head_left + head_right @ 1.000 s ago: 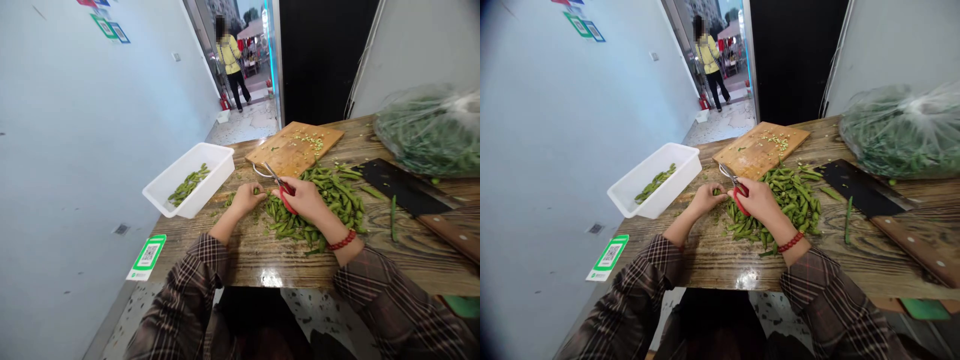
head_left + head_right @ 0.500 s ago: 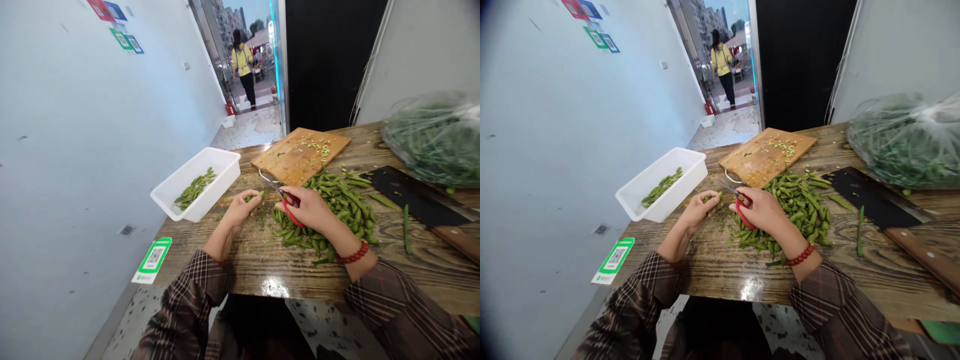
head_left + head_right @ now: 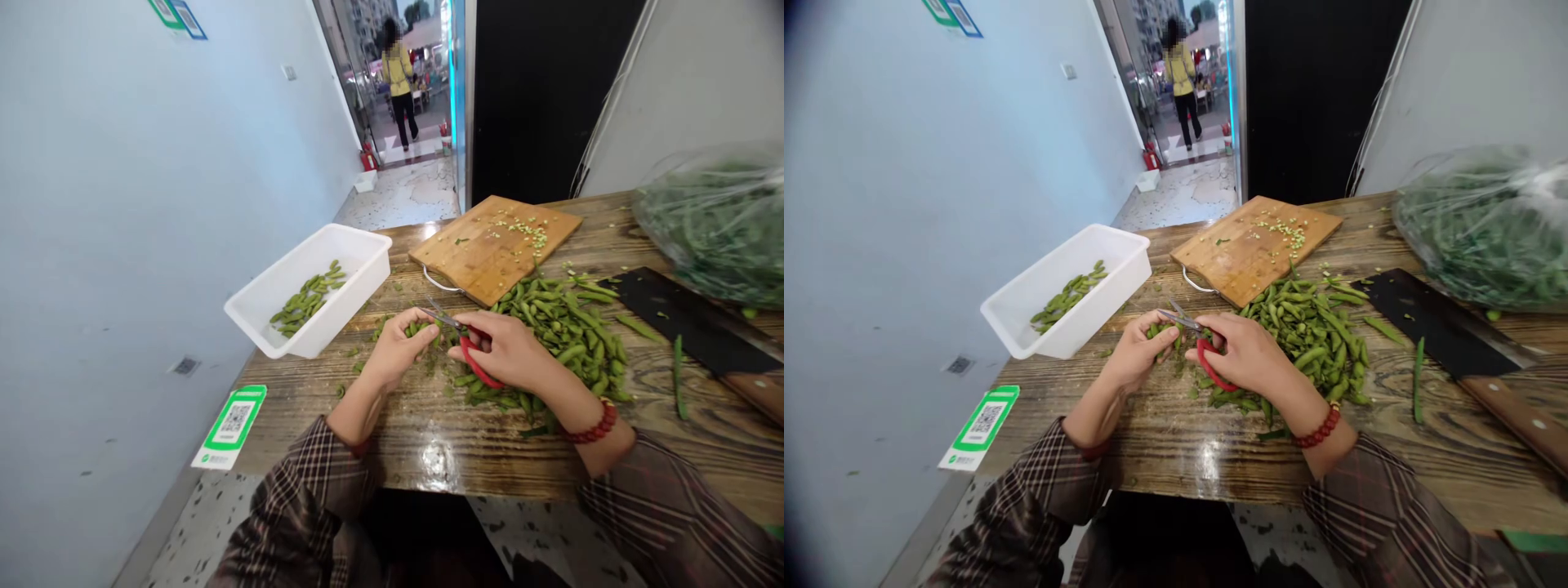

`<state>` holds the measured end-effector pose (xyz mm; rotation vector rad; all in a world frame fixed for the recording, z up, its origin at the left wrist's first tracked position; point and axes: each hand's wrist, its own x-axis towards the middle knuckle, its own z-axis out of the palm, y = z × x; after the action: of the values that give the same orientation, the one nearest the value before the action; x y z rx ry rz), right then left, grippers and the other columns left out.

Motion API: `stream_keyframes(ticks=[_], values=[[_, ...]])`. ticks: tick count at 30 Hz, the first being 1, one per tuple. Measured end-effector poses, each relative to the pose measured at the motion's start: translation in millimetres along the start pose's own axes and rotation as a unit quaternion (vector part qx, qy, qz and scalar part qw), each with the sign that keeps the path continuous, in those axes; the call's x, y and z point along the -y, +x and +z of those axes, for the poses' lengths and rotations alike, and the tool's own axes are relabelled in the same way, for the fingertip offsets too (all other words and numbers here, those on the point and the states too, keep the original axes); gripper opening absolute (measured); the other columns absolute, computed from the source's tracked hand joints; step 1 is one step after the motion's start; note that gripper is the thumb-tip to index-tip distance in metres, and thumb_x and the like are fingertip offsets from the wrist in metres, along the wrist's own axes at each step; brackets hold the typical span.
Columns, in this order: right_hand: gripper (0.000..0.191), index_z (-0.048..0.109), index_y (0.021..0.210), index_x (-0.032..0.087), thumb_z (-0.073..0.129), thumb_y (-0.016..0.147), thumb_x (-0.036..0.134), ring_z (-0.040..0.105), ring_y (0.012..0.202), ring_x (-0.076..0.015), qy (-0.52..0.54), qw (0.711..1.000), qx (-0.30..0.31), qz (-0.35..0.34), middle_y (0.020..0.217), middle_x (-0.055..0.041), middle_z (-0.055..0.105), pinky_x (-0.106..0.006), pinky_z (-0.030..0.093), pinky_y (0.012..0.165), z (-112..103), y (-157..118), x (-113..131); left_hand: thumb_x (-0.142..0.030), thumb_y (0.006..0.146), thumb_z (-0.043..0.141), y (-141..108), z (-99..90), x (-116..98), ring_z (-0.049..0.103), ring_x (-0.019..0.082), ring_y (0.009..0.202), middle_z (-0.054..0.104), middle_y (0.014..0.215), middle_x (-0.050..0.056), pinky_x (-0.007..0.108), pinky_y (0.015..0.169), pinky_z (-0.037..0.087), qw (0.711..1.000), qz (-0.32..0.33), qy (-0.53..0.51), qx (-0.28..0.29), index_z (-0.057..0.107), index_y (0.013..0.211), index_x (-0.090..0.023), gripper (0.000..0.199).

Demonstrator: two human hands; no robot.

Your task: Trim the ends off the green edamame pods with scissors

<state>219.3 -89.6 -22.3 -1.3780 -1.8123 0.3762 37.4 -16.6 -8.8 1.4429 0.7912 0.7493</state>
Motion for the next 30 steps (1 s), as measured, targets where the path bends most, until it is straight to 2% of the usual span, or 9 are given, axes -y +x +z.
stream_keyframes(ticks=[8,10,14,17,19,21,25,30], values=[[0.026,0.067,0.101,0.019,0.062,0.083,0.038,0.05,0.061,-0.0134,-0.007,1.0,0.024,-0.003,0.075,-0.0024,0.061,-0.026,0.042,0.06,2,-2,-2,-0.041,0.072,0.072,1,-3.8,-2,0.035,0.005,0.043,0.046,0.051,-0.006,0.02,0.042,0.026,0.998,0.003,0.062,-0.014,0.065,0.084,-0.015,0.029],[0.023,0.068,0.098,0.019,0.061,0.084,0.036,0.051,0.061,-0.0133,-0.009,0.999,0.031,-0.005,0.077,-0.003,0.063,-0.025,0.042,0.06,2,-2,-4,-0.04,0.072,0.072,3,-6.0,-2,0.04,0.007,0.049,0.051,0.055,-0.004,0.02,0.047,0.03,0.996,0.022,0.086,-0.019,0.067,0.079,-0.015,0.026],[0.021,0.07,0.092,0.019,0.061,0.084,0.035,0.054,0.061,-0.0134,-0.003,0.999,0.045,0.0,0.077,-0.0035,0.066,-0.025,0.043,0.06,2,-3,-6,-0.035,0.068,0.075,6,-10.3,-1,0.054,0.013,0.071,0.064,0.073,0.002,0.022,0.061,0.04,0.992,0.062,0.107,-0.019,0.069,0.072,-0.015,0.022],[0.028,0.07,0.099,0.019,0.063,0.082,0.04,0.057,0.062,-0.015,0.001,0.999,0.019,0.032,0.077,-0.0037,0.068,-0.025,0.045,0.059,1,-2,-6,-0.034,0.065,0.078,7,-11.3,0,0.051,0.01,0.06,0.06,0.065,0.0,0.02,0.053,0.036,0.997,0.024,0.057,-0.047,0.068,0.075,-0.015,0.024],[0.033,0.07,0.104,0.019,0.064,0.08,0.041,0.058,0.064,-0.0161,-0.006,0.999,-0.012,0.052,0.078,-0.0039,0.068,-0.027,0.046,0.06,0,-2,-5,-0.035,0.066,0.077,7,-10.9,0,0.043,0.006,0.047,0.055,0.057,-0.003,0.019,0.045,0.028,0.997,-0.015,-0.017,-0.071,0.065,0.078,-0.015,0.026],[0.037,0.069,0.107,0.018,0.065,0.079,0.042,0.057,0.063,-0.0162,-0.019,0.998,-0.033,0.057,0.076,-0.0036,0.067,-0.028,0.047,0.061,0,-1,-5,-0.034,0.066,0.077,6,-10.4,-2,0.04,0.004,0.042,0.056,0.058,-0.003,0.018,0.041,0.025,0.992,-0.031,-0.091,-0.081,0.06,0.079,-0.015,0.029],[0.044,0.065,0.113,0.017,0.067,0.078,0.044,0.054,0.06,-0.0149,-0.018,0.998,-0.025,0.047,0.076,-0.0032,0.062,-0.028,0.047,0.06,1,-1,-6,-0.03,0.065,0.077,6,-10.1,-6,0.042,0.003,0.041,0.065,0.068,0.001,0.016,0.039,0.024,0.982,-0.04,-0.161,-0.087,0.056,0.081,-0.014,0.031],[0.047,0.063,0.114,0.017,0.067,0.078,0.046,0.052,0.061,-0.0143,-0.004,0.999,-0.009,0.038,0.077,-0.003,0.06,-0.028,0.048,0.06,1,-2,-5,-0.027,0.065,0.076,6,-10.9,-4,0.042,0.002,0.041,0.067,0.071,0.002,0.015,0.039,0.026,0.976,-0.047,-0.196,-0.087,0.055,0.084,-0.014,0.032]])
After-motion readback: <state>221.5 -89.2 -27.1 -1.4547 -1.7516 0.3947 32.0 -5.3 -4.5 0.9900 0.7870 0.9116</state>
